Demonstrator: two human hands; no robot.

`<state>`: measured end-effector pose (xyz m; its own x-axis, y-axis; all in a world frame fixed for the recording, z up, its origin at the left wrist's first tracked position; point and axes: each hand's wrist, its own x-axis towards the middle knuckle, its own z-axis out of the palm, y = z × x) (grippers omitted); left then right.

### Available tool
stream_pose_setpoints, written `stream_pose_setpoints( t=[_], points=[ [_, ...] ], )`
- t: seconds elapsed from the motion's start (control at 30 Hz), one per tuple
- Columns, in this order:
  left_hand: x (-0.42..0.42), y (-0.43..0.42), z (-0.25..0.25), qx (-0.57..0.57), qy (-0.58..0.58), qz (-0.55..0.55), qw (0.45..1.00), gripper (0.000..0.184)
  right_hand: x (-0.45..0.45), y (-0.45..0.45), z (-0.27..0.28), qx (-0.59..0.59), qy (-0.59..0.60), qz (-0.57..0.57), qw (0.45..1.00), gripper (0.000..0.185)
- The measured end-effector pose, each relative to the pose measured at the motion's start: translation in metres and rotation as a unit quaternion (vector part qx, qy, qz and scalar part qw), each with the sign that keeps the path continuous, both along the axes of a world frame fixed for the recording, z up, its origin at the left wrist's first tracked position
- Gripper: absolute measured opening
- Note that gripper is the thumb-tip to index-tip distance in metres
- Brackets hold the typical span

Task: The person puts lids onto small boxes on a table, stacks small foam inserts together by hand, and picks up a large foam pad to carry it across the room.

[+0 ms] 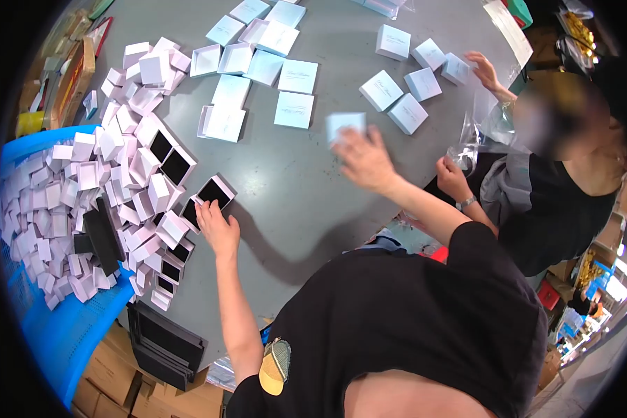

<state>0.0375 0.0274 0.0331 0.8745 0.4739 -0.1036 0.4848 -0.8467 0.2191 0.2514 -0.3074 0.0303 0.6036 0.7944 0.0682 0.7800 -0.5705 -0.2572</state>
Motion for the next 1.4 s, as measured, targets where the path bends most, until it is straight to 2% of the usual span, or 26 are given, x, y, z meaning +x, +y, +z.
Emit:
stream_pose_setpoints(
  t=[0.03,0.13,0.23,0.27,0.4,0.5,0.53,0.6,0.7,0.8,0.87,0.93,0.97,1.03,1.1,1.13,1.17,1.27,1.3,1.4],
  points=[
    [-0.001,-0.001,0.0,0.001,-0.003,0.0,1.0,0.056,0.01,-0.007,0.004,-0.002,-0.005,-0.055,0.998,0.057],
    [0.001,-0.005,-0.001,0.01,-0.002,0.005,1.0,0.056,0.027,0.021,0.013,0.057,-0.001,-0.051,0.997,0.056],
    [0.003,-0.007,-0.003,0.013,0.002,0.01,1.0,0.056,0.027,0.069,0.01,0.077,0.01,0.043,0.996,0.054],
    [0.002,-0.007,-0.003,0.013,0.005,0.011,1.0,0.056,0.025,0.075,0.004,0.077,0.009,0.04,0.996,0.053],
    [0.004,-0.006,0.001,0.005,0.001,0.017,1.0,0.056,0.026,0.033,0.006,0.006,-0.014,0.025,1.0,0.047],
    [0.002,-0.01,0.0,0.006,-0.013,0.019,1.0,0.053,0.058,-0.002,-0.011,0.046,-0.073,-0.125,0.988,0.038],
    [0.002,-0.01,0.0,0.01,-0.015,0.017,1.0,0.052,0.071,0.005,0.0,0.061,-0.082,-0.132,0.986,0.04],
    [0.003,-0.007,0.002,0.018,-0.017,0.015,1.0,0.051,0.087,0.045,0.016,0.13,-0.041,-0.076,0.988,0.046],
    [0.003,-0.007,0.003,0.026,-0.013,0.017,0.999,0.048,0.098,0.099,0.019,0.081,-0.04,0.036,0.995,0.054],
    [0.0,-0.006,0.005,-0.009,-0.043,0.017,0.999,0.042,0.114,0.078,-0.011,-0.014,-0.061,0.016,0.998,0.06],
    [-0.003,-0.005,0.006,-0.024,-0.043,0.004,0.999,0.044,0.127,0.047,-0.014,-0.027,-0.08,-0.061,0.995,0.057],
    [0.001,-0.01,0.016,-0.066,-0.055,0.014,0.996,0.058,0.14,0.046,-0.012,-0.053,-0.137,-0.131,0.98,0.056],
    [0.008,-0.011,0.024,-0.043,-0.054,-0.005,0.998,0.065,0.15,0.049,-0.01,-0.064,-0.17,-0.166,0.969,0.056],
    [0.018,-0.007,0.04,0.006,-0.048,-0.045,0.998,0.079,0.14,0.1,0.001,0.071,0.02,-0.005,0.997,0.051],
    [0.022,0.004,0.036,-0.031,-0.002,-0.07,0.997,0.085,0.11,0.169,0.018,0.056,-0.111,0.204,0.971,0.052],
    [0.024,0.012,0.034,-0.048,0.021,-0.08,0.995,0.088,0.096,0.2,0.018,0.038,-0.141,0.235,0.961,0.054],
    [0.023,0.017,0.022,0.01,0.002,-0.111,0.994,0.082,0.086,0.224,0.017,0.022,-0.171,0.266,0.948,0.055],
    [0.026,0.013,0.025,-0.029,-0.028,-0.142,0.989,0.076,0.083,0.26,-0.009,0.011,-0.193,0.323,0.926,0.058],
    [0.028,0.001,0.028,-0.054,-0.071,-0.144,0.986,0.07,0.084,0.263,-0.002,-0.008,-0.202,0.35,0.915,0.061],
    [0.024,-0.042,-0.012,-0.244,-0.175,-0.047,0.953,0.07,0.076,0.237,0.03,-0.001,-0.038,0.355,0.934,0.069]
  ],
)
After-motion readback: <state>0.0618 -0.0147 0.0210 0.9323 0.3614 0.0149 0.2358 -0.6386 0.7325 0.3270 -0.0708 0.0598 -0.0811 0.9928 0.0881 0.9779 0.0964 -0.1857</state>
